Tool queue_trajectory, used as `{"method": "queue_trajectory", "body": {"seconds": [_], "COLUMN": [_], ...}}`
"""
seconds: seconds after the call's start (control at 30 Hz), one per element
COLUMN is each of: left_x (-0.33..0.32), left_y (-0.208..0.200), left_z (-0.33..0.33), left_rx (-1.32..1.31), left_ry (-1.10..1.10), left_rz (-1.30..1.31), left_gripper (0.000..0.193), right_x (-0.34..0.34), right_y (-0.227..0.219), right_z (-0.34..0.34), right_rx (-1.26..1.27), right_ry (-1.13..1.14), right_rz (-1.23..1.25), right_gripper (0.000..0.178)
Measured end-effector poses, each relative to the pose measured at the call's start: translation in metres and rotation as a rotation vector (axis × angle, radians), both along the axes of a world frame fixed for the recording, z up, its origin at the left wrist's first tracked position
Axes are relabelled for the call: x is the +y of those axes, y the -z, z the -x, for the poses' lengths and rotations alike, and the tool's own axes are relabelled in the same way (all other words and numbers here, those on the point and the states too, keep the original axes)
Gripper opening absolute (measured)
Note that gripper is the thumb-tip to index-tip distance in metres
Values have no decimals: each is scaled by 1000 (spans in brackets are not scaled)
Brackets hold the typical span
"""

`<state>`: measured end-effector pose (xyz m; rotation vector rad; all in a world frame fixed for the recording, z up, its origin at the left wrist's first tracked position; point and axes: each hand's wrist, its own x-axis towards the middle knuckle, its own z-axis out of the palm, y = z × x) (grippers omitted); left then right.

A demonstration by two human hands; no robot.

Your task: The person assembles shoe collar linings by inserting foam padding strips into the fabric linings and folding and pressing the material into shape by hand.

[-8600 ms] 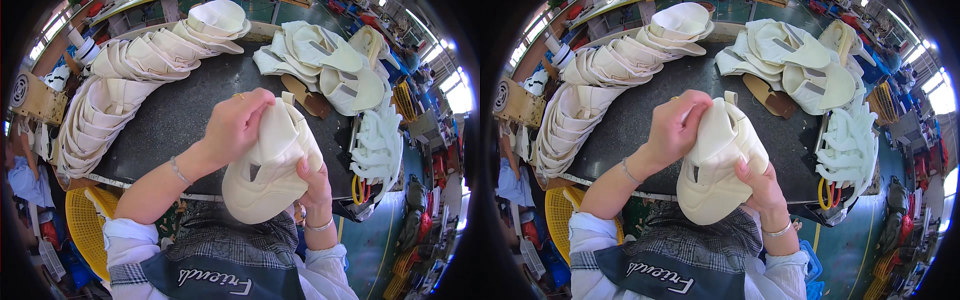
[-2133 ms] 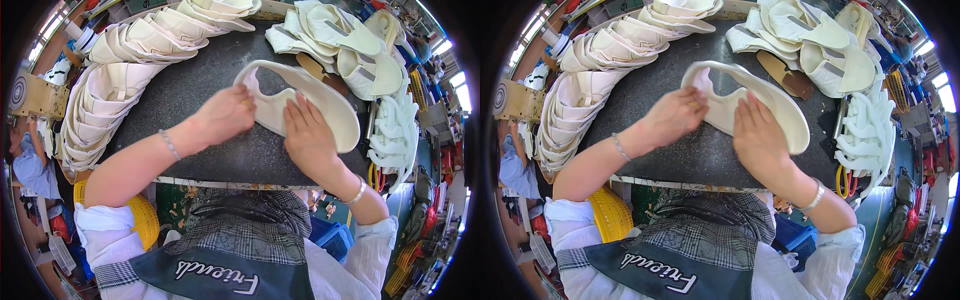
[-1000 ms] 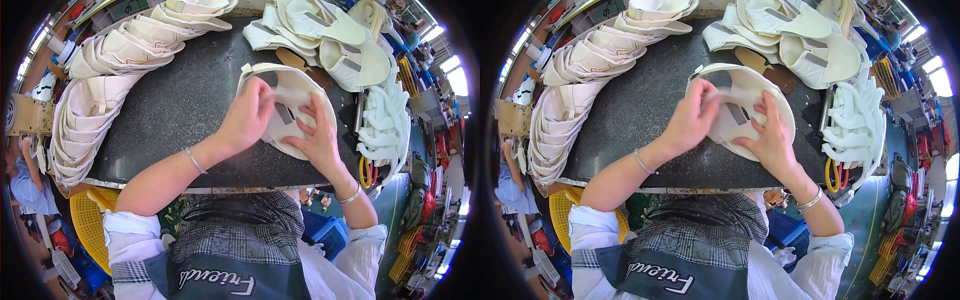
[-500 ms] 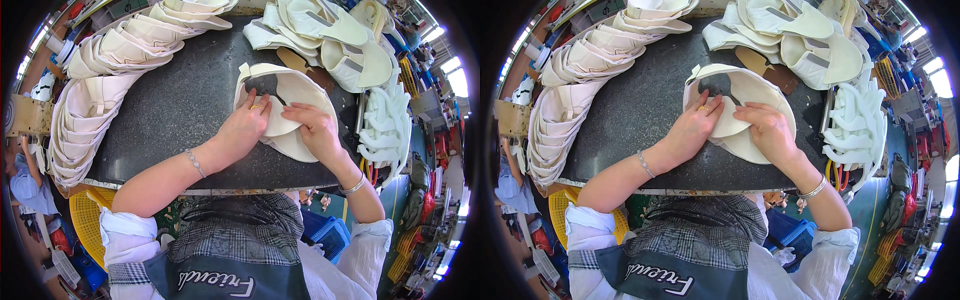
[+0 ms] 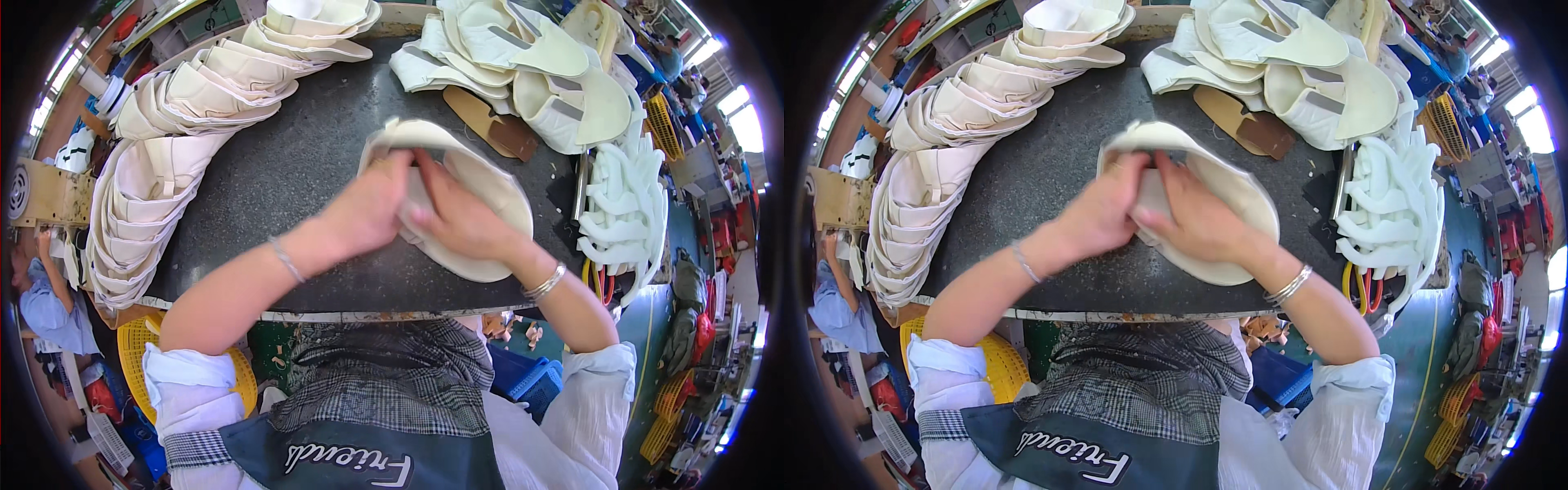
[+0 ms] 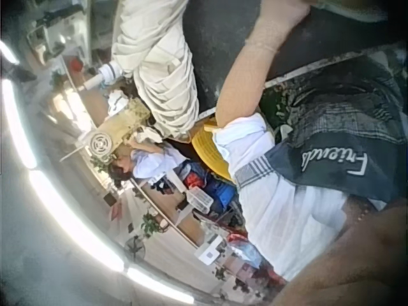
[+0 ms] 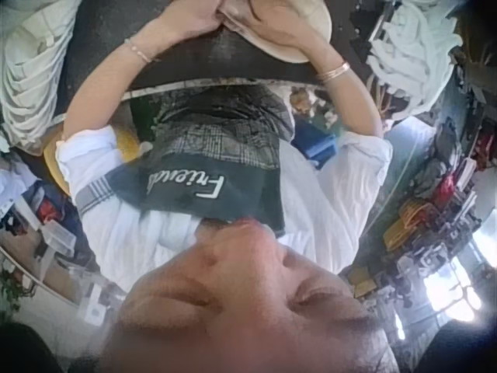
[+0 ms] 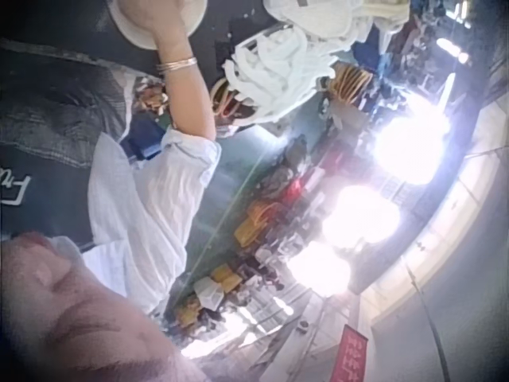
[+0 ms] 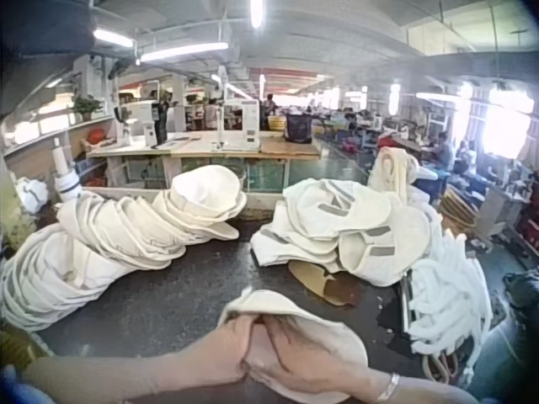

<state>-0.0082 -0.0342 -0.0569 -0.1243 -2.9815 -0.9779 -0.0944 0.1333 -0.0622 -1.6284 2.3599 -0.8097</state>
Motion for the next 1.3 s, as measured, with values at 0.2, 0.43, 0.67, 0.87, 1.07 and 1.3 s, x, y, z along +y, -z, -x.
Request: {"method": "queue_trajectory", "body": {"seconds": [0.2, 0.43, 0.67, 0.87, 1.07, 1.3], "left_x": [-59, -56, -25, 14, 31, 15], "left_y": [2, -10, 1, -10, -6, 1], "left_z": [-14, -17, -17, -46, -86, -91], "left_rx": [70, -119, 327, 110, 29, 67], "left_ry": [116, 296, 372, -119, -135, -135], "left_rz": [-269, 125, 822, -513, -1843, -1837], "left_gripper": [68, 76, 55, 56, 59, 49], "right_x": [-2, 37, 73, 82, 72, 61], "right_y": [6, 0, -11, -58, -49, -38], "right_z": [-9, -32, -29, -48, -61, -59], "right_rx": [239, 151, 218, -73, 223, 189], "right_ry": [-310, -457, -308, 370, -76, -103], "right_rz": [-132, -155, 182, 854, 293, 295], "right_gripper": [90, 81, 59, 48, 28, 20]}}
